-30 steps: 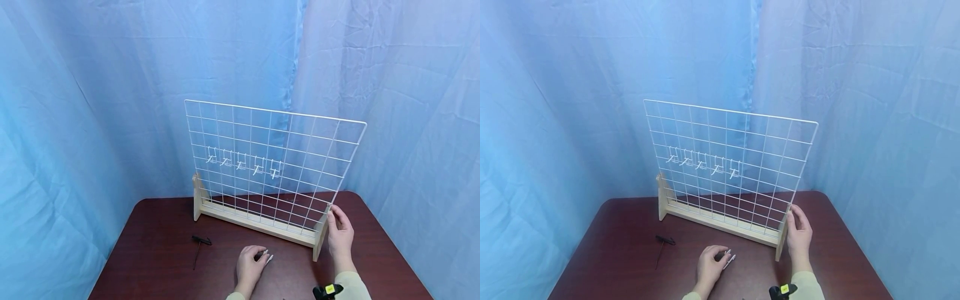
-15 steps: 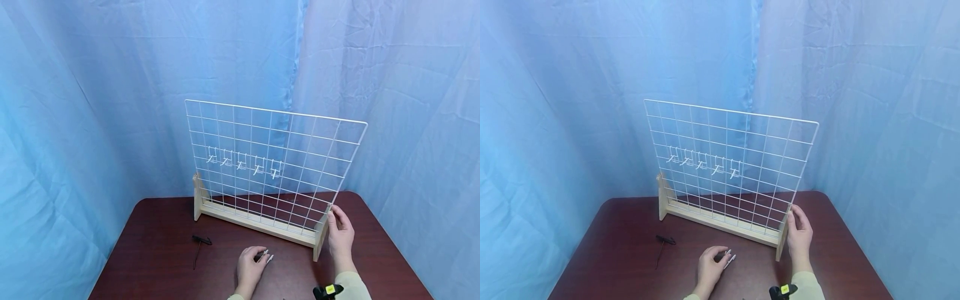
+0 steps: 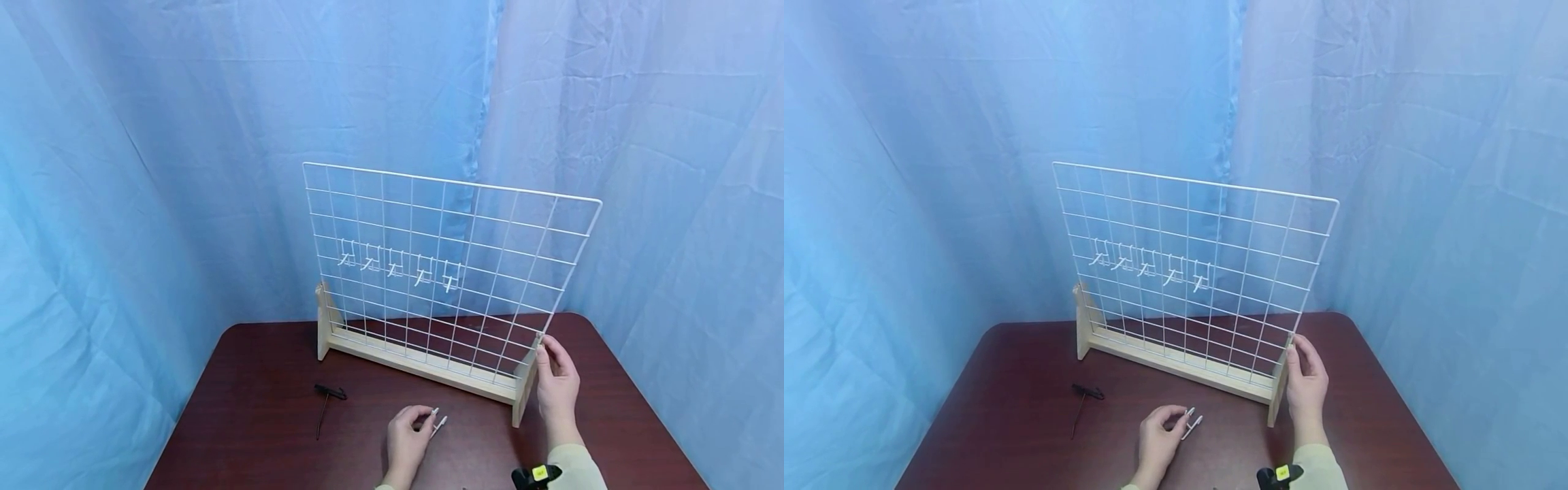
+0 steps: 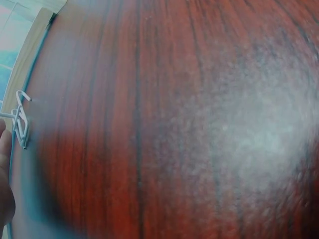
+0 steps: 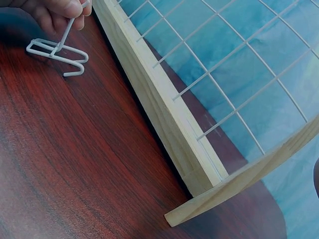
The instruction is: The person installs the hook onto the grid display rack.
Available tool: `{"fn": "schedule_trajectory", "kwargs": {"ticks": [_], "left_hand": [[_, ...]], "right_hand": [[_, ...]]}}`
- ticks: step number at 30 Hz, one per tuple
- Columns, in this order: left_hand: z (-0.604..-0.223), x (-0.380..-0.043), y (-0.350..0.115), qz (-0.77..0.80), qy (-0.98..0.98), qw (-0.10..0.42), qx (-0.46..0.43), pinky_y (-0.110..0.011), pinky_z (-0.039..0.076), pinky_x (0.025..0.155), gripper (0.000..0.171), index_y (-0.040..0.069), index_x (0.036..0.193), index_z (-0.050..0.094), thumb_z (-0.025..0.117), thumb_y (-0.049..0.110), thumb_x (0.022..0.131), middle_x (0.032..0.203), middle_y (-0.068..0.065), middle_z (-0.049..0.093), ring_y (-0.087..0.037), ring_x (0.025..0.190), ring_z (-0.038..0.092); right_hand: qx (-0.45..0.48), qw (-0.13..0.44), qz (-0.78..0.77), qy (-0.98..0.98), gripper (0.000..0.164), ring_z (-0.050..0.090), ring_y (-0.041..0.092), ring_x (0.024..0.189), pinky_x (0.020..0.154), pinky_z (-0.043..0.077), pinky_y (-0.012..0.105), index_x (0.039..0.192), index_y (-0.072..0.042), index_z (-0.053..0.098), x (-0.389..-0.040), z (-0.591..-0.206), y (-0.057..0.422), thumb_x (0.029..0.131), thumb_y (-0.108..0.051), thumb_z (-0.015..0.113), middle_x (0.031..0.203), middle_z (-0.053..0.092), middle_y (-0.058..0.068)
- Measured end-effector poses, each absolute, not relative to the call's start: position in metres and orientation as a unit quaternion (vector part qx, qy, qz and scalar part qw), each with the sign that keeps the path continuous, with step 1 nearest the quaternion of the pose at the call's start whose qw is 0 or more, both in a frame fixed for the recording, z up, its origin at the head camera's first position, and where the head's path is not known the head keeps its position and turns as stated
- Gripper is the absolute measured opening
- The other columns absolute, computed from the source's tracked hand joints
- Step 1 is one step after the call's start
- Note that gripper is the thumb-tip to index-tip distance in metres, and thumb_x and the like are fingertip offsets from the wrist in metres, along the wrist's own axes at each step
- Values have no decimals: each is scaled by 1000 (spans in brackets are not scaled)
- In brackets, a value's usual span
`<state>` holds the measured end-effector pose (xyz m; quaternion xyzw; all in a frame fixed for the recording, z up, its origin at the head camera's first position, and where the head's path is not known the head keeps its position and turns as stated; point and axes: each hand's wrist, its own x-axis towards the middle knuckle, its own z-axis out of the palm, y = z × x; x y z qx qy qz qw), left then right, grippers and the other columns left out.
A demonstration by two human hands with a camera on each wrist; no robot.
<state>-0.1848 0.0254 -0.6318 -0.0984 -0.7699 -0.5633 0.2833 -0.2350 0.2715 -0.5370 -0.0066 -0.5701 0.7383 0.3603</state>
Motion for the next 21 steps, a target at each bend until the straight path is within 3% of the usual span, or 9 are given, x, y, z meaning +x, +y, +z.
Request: {"fn": "schedule_trajectory", "kwargs": {"ticks": [9, 21], "left_hand": [[-630, -184, 27, -590, -761, 260, -68, -16, 56, 59, 15, 3, 82, 74, 78, -9, 74, 80, 0, 71, -3, 69, 65], [-621, -185, 30, -626, -739, 245, -45, -20, 57, 59, 14, 3, 81, 72, 77, -8, 76, 78, -5, 71, -6, 67, 67]], "right_hand": [[-13, 364, 733, -574, 31, 62, 5, 102, 85, 49, 13, 126, 16, 56, -235, -538, 272, 97, 5, 57, 111, 68, -6], [-13, 367, 733, -573, 31, 62, 5, 101, 84, 49, 13, 125, 16, 56, -236, -539, 272, 97, 5, 57, 110, 69, -7]]}}
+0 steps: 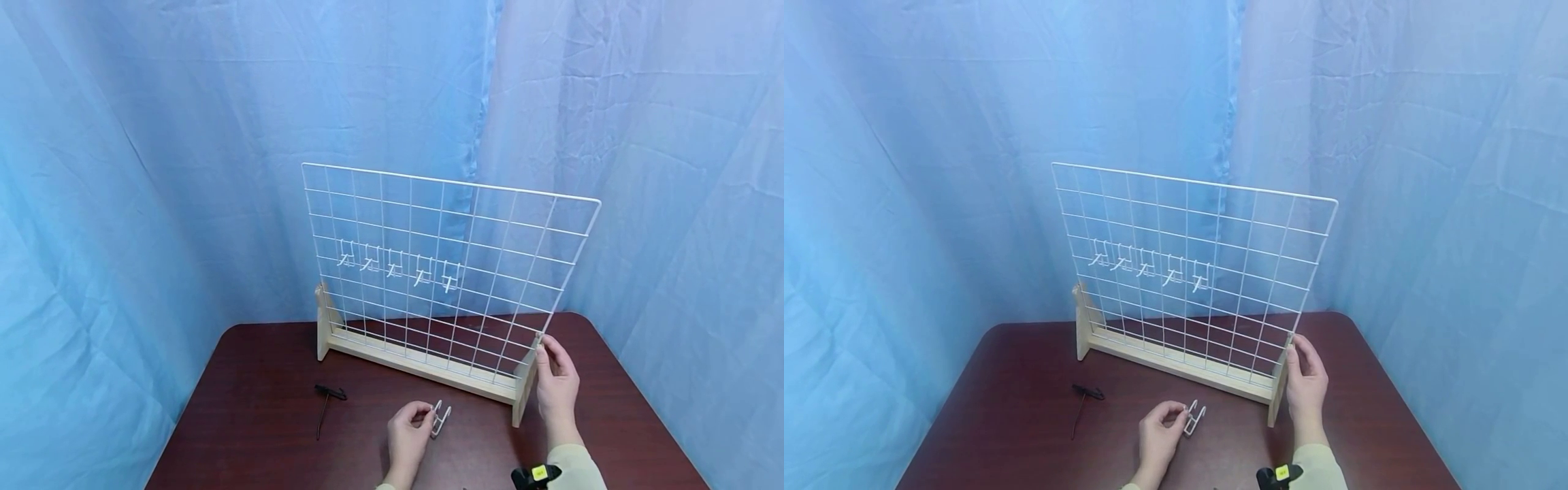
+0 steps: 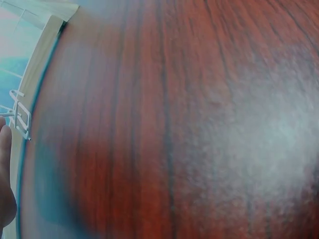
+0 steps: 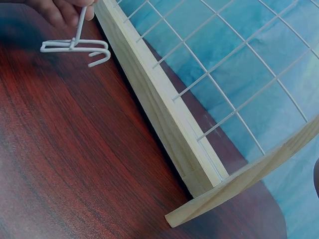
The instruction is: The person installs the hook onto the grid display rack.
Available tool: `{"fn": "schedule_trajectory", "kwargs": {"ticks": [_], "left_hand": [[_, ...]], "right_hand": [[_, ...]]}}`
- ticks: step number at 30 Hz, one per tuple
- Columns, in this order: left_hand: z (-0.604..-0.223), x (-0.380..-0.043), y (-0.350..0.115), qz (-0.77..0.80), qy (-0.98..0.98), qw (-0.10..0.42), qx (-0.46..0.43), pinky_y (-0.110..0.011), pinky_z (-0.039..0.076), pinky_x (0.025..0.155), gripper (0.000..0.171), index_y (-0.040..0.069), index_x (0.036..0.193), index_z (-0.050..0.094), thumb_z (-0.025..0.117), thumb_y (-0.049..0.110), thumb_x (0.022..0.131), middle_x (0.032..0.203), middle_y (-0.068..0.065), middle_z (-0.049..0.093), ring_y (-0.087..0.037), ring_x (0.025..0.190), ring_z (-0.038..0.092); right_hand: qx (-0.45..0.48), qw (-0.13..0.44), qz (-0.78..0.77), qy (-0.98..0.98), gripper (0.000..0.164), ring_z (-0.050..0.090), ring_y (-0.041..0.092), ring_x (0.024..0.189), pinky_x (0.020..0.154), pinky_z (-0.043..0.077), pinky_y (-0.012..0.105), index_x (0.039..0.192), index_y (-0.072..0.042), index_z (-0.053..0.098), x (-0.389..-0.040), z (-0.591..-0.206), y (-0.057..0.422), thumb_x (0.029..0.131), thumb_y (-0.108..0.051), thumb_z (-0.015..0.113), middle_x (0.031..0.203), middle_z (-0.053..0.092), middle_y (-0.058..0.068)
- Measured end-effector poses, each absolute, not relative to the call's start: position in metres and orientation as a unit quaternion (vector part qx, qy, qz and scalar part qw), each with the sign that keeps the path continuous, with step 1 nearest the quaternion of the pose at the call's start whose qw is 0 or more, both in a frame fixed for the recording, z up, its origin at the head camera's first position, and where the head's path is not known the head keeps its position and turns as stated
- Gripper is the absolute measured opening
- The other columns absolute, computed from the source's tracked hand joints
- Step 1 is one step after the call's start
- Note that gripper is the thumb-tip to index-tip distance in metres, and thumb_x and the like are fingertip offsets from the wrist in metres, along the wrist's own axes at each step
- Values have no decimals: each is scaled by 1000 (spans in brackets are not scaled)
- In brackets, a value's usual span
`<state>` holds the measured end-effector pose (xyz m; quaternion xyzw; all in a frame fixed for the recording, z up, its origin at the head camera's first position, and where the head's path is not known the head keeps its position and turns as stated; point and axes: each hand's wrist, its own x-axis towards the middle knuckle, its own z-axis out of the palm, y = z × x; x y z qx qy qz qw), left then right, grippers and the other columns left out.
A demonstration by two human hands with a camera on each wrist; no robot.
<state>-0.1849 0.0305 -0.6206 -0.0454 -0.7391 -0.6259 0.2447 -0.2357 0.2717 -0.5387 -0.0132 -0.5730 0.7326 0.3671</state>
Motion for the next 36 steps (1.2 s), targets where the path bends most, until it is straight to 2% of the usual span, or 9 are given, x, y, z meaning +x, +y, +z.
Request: {"fn": "schedule_trajectory", "kwargs": {"ticks": [9, 16, 24, 36], "left_hand": [[-611, -189, 35, -628, -732, 258, -53, -19, 57, 60, 12, 2, 82, 72, 76, -8, 77, 78, -9, 71, -7, 67, 67], [-597, -197, 38, -628, -721, 282, -80, -19, 57, 60, 12, 1, 82, 71, 76, -8, 77, 79, -10, 72, -10, 67, 68], [-575, -202, 40, -604, -721, 320, -120, -16, 55, 58, 17, 3, 81, 71, 77, -11, 75, 78, -7, 71, -9, 66, 67], [-545, -206, 45, -613, -707, 329, -124, -19, 57, 58, 14, -2, 81, 72, 76, -13, 75, 78, -12, 71, -20, 64, 70]], "right_hand": [[-22, 362, 732, -577, 30, 62, 5, 100, 84, 49, 12, 125, 14, 58, -236, -540, 273, 97, 4, 58, 110, 69, -8], [-25, 349, 734, -582, 32, 61, 6, 102, 85, 49, 12, 127, 16, 55, -232, -533, 271, 97, 6, 56, 111, 68, -7], [-13, 369, 730, -575, 30, 62, 5, 102, 84, 49, 14, 125, 12, 59, -239, -543, 273, 97, 3, 58, 112, 69, -7], [-10, 378, 726, -575, 29, 63, 4, 101, 85, 49, 14, 124, 13, 60, -240, -544, 274, 96, 4, 59, 111, 69, -5]]}}
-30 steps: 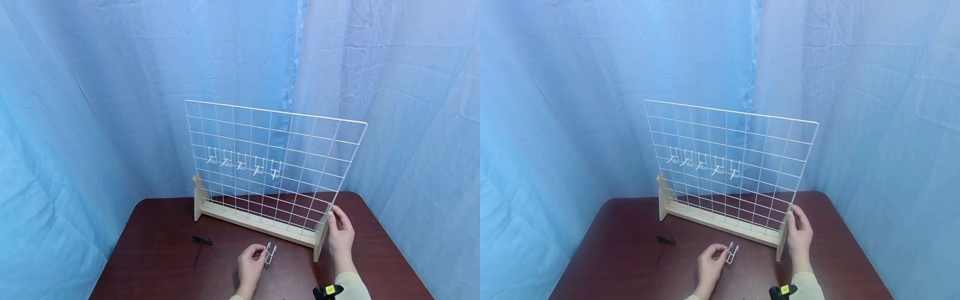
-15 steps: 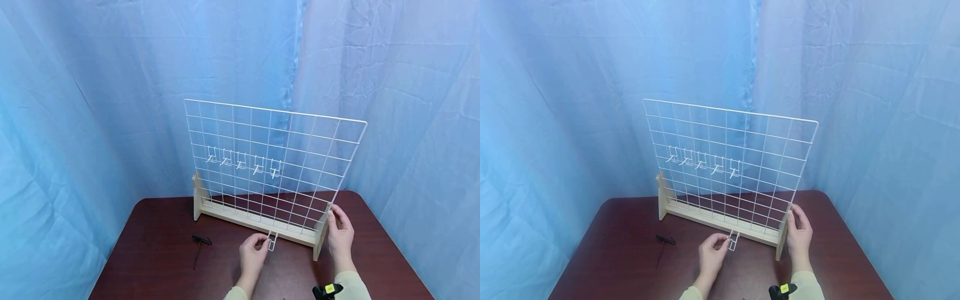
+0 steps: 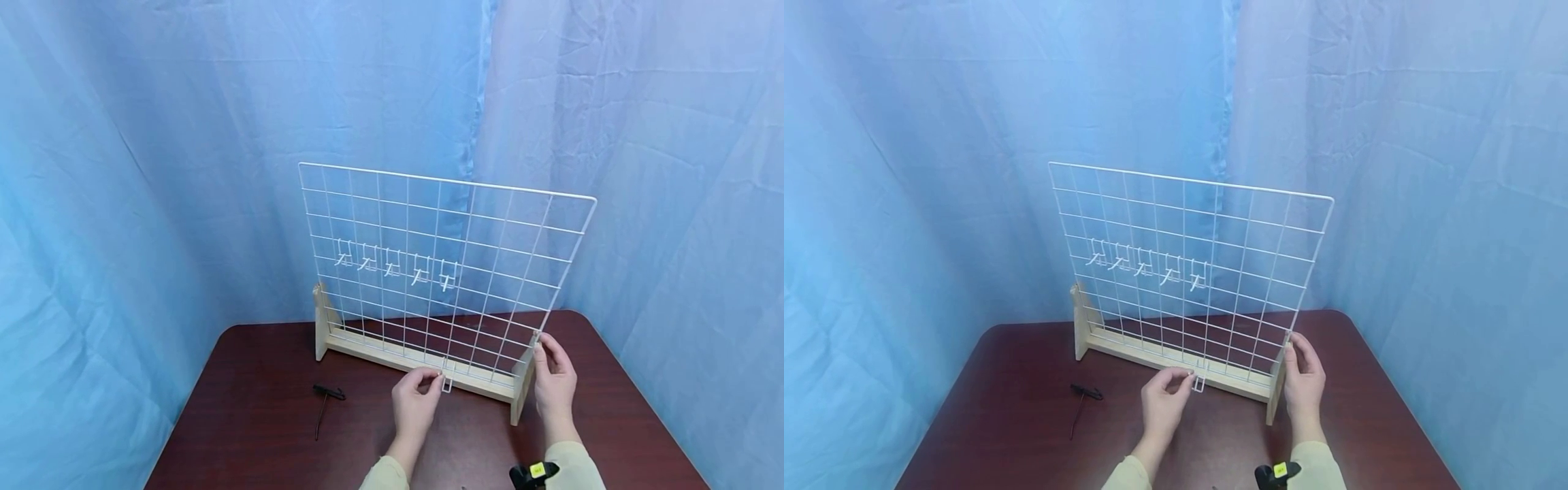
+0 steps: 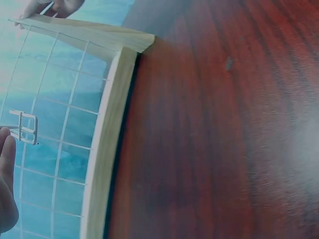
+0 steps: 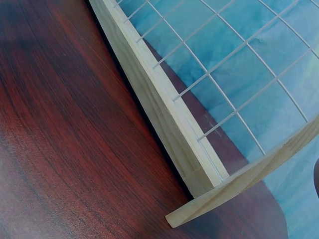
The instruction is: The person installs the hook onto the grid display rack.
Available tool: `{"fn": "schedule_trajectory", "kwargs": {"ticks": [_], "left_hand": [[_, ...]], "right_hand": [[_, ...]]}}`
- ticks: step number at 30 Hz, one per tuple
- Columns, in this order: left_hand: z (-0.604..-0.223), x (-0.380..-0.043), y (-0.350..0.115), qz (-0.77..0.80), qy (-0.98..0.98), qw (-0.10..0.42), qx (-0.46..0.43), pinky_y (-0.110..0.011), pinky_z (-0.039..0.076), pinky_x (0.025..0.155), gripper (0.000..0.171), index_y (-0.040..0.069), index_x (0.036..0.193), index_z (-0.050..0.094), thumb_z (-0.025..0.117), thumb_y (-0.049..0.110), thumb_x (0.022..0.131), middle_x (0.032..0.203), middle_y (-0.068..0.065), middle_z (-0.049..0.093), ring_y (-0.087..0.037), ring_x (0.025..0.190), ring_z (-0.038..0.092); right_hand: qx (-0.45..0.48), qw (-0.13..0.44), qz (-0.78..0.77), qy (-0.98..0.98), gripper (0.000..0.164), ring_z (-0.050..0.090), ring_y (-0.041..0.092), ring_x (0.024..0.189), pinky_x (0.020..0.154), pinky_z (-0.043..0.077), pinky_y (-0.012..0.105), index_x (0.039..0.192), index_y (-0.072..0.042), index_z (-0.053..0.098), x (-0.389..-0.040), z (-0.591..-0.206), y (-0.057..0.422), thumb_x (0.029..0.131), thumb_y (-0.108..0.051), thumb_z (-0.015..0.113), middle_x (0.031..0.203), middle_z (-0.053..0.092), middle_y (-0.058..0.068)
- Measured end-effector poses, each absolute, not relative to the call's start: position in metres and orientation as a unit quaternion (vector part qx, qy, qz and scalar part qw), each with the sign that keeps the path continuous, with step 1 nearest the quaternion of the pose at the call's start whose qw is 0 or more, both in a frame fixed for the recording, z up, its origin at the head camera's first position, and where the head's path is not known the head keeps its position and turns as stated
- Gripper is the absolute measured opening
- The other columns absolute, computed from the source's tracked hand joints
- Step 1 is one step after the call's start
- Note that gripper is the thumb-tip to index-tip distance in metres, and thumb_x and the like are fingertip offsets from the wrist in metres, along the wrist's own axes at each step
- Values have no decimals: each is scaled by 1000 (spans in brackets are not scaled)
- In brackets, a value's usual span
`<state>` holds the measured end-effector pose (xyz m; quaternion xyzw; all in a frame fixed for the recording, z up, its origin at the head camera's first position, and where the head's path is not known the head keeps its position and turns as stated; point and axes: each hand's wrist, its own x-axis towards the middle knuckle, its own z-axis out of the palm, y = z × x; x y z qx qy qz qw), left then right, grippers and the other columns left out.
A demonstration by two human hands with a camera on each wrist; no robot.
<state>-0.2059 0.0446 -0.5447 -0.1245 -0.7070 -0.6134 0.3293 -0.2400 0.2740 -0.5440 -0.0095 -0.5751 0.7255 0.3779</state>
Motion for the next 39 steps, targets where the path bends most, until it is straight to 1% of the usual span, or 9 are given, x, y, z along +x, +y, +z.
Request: {"fn": "schedule_trajectory", "kwargs": {"ticks": [4, 7, 15, 20, 23, 29, 32, 36, 39], "left_hand": [[-524, -204, 45, -617, -702, 331, -132, -26, 59, 57, 14, -6, 80, 70, 74, -17, 74, 77, -17, 71, -27, 62, 69], [-505, -200, 44, -620, -700, 328, -135, -26, 59, 58, 13, -6, 82, 71, 74, -17, 75, 78, -18, 71, -29, 63, 69], [-478, -201, 44, -634, -684, 334, -139, -26, 59, 61, 14, -5, 82, 72, 74, -17, 76, 79, -20, 71, -30, 65, 70], [-464, -206, 46, -639, -676, 338, -145, -27, 60, 64, 13, -6, 83, 72, 74, -16, 77, 81, -21, 71, -30, 67, 71], [-453, -208, 48, -639, -673, 341, -152, -27, 60, 63, 13, -5, 83, 72, 74, -16, 77, 81, -19, 72, -30, 67, 71], [-443, -217, 53, -634, -670, 351, -159, -21, 57, 60, 11, -6, 83, 72, 75, -15, 77, 81, -18, 72, -28, 63, 69], [-446, -227, 57, -634, -665, 357, -167, -21, 57, 60, 11, -5, 84, 73, 76, -12, 77, 81, -17, 73, -24, 63, 70], [-448, -237, 59, -630, -664, 363, -175, -21, 58, 62, 7, 1, 86, 76, 78, -3, 81, 85, -10, 75, -16, 67, 70], [-444, -239, 60, -634, -665, 357, -172, -22, 58, 62, 6, 4, 88, 77, 78, 2, 83, 87, -5, 75, -13, 69, 70]], "right_hand": [[-11, 377, 723, -579, 27, 62, 5, 103, 86, 48, 14, 123, 4, 66, -239, -542, 274, 97, 3, 59, 114, 69, -1], [-11, 376, 725, -577, 27, 62, 5, 103, 86, 49, 14, 122, 0, 68, -239, -542, 274, 96, 3, 59, 117, 68, 3], [-10, 366, 734, -572, 28, 62, 6, 103, 86, 48, 13, 121, 1, 67, -240, -545, 276, 96, 7, 57, 118, 68, 3], [-12, 360, 734, -577, 29, 61, 6, 105, 86, 48, 13, 125, 8, 62, -239, -545, 276, 97, 8, 55, 115, 68, -4], [-20, 359, 732, -579, 29, 60, 5, 105, 86, 48, 14, 126, 8, 61, -239, -545, 275, 97, 5, 56, 115, 67, -6], [-9, 370, 732, -572, 28, 61, 6, 104, 86, 48, 13, 122, -1, 68, -239, -545, 274, 97, 3, 58, 118, 67, 2], [-8, 371, 731, -573, 27, 61, 6, 104, 86, 48, 14, 123, 1, 67, -239, -545, 274, 97, 2, 58, 116, 67, -1], [-7, 371, 728, -577, 29, 61, 6, 104, 86, 48, 15, 125, 7, 62, -239, -545, 273, 97, 2, 58, 114, 67, -6], [-7, 370, 726, -580, 29, 61, 6, 104, 86, 48, 15, 125, 8, 62, -239, -545, 274, 97, 2, 58, 115, 67, -5]]}}
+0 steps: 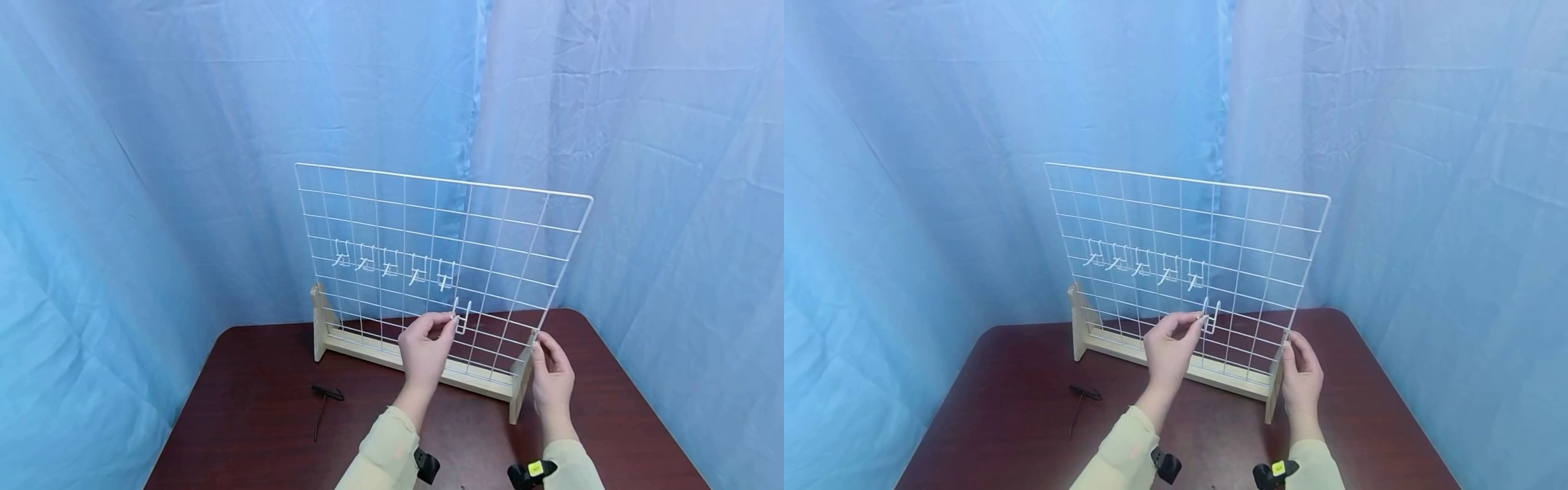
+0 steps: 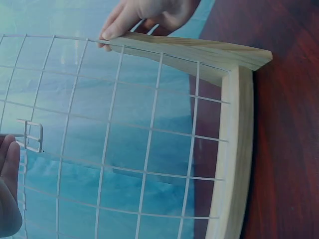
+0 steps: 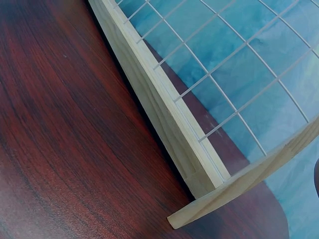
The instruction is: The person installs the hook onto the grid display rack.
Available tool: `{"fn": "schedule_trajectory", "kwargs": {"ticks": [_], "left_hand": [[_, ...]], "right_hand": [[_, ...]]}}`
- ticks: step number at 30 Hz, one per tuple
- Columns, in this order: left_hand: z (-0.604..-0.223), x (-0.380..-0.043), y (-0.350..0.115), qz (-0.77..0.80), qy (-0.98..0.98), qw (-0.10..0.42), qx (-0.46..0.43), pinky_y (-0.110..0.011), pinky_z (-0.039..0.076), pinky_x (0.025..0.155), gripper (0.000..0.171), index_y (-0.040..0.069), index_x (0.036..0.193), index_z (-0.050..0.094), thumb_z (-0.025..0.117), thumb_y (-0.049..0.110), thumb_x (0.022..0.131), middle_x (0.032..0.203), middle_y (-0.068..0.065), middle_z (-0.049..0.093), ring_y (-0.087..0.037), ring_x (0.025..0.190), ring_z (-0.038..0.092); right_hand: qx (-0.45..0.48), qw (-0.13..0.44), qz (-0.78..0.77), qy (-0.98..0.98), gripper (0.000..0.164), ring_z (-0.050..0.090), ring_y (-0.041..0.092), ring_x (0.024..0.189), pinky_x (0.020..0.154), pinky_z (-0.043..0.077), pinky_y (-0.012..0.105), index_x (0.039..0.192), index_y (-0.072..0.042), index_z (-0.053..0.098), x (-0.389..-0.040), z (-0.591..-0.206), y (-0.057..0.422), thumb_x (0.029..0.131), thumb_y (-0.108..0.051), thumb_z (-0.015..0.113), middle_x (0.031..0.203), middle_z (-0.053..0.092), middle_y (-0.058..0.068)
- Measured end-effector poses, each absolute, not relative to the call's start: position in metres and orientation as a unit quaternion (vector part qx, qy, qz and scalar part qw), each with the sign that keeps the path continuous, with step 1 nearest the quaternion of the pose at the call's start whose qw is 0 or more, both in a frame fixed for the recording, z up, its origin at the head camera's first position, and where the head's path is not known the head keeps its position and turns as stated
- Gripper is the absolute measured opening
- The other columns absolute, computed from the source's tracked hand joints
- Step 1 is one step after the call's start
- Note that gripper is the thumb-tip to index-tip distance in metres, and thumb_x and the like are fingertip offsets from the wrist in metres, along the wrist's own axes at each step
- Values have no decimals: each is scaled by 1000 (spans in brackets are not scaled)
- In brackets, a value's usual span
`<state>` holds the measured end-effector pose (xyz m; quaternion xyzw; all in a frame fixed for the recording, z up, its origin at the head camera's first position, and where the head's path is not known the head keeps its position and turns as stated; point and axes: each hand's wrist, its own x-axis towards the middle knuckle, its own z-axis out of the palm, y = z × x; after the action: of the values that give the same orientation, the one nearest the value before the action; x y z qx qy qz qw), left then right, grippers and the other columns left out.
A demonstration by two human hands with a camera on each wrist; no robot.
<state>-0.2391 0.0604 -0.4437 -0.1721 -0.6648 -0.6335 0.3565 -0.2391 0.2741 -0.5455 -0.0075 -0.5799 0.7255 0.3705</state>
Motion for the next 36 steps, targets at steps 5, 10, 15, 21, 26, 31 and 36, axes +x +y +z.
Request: {"fn": "schedule_trajectory", "kwargs": {"ticks": [5, 10, 15, 21, 26, 31, 36], "left_hand": [[-432, -241, 64, -639, -659, 359, -166, -23, 58, 62, 7, 4, 89, 78, 78, 1, 82, 87, -5, 76, -13, 70, 70], [-419, -244, 68, -649, -650, 363, -156, -23, 59, 63, 6, 2, 88, 77, 79, 1, 82, 86, -8, 75, -15, 70, 71], [-399, -238, 71, -654, -647, 367, -141, -24, 59, 62, 7, -2, 86, 76, 78, -5, 79, 84, -12, 75, -22, 69, 72], [-373, -227, 73, -651, -636, 383, -158, -24, 59, 63, 8, -8, 84, 74, 75, -13, 78, 83, -17, 73, -26, 68, 72], [-381, -240, 78, -649, -631, 394, -158, -24, 59, 64, 9, -6, 86, 75, 77, -11, 78, 86, -15, 74, -25, 72, 73], [-388, -250, 83, -661, -623, 390, -153, -24, 59, 65, 8, -3, 87, 76, 79, -5, 80, 88, -10, 75, -20, 75, 73], [-384, -254, 86, -679, -610, 383, -143, -25, 60, 65, 6, 0, 87, 77, 79, -2, 81, 87, -7, 75, -19, 74, 73]], "right_hand": [[-6, 372, 728, -576, 29, 61, 6, 104, 86, 48, 15, 125, 8, 62, -239, -545, 274, 97, 3, 58, 115, 67, -4], [-14, 372, 728, -576, 29, 62, 6, 103, 86, 49, 15, 125, 9, 62, -239, -545, 273, 97, 2, 58, 114, 67, -6], [-17, 369, 723, -583, 30, 61, 5, 103, 86, 48, 15, 126, 11, 59, -239, -545, 274, 98, 1, 58, 114, 67, -7], [-14, 368, 728, -578, 29, 61, 6, 103, 86, 48, 15, 125, 7, 62, -239, -544, 274, 97, 1, 59, 114, 67, -5], [-18, 370, 727, -578, 28, 61, 6, 104, 86, 48, 16, 123, -1, 67, -240, -545, 273, 97, 2, 59, 116, 67, -2], [-11, 372, 732, -571, 28, 62, 6, 103, 86, 48, 16, 123, 2, 66, -240, -545, 274, 96, 5, 58, 116, 67, -1], [2, 372, 730, -573, 30, 61, 6, 103, 86, 48, 16, 125, 16, 57, -237, -540, 272, 96, 8, 55, 113, 68, -8]]}}
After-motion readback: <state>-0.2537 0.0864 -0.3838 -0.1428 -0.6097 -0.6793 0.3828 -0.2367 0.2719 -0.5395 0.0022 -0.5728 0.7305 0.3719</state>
